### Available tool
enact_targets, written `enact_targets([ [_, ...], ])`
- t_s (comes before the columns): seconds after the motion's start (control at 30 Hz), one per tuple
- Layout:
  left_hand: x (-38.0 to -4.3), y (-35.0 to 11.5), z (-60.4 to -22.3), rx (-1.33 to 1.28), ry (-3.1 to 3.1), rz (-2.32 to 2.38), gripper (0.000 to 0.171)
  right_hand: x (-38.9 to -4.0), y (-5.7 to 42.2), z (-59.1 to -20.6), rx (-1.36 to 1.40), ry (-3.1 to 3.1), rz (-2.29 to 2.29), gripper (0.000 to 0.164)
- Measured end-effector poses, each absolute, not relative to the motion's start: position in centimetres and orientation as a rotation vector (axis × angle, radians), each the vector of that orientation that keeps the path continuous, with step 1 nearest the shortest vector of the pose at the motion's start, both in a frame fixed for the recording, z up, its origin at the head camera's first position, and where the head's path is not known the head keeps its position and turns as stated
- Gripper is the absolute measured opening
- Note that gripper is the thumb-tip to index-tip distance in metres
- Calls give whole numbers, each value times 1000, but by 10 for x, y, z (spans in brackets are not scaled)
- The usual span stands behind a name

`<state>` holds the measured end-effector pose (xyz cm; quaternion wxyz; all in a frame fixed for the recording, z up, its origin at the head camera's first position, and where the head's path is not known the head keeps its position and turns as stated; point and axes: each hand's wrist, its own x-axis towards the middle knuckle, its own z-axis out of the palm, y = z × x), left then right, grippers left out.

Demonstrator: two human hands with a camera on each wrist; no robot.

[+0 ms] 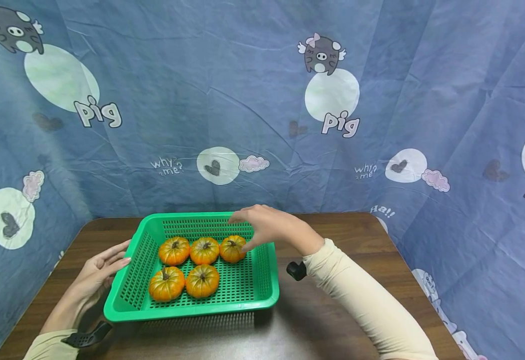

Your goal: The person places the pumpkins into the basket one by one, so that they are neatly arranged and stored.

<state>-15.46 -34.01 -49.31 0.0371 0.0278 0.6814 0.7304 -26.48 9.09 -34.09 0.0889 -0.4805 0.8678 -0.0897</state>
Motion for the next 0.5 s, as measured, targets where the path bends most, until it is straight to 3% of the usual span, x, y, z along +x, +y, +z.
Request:
enact_targets([
  [0.5,-156,-341,-495,73,2073,2257,53,-248,179,-352,-1158,2770,-522,69],
])
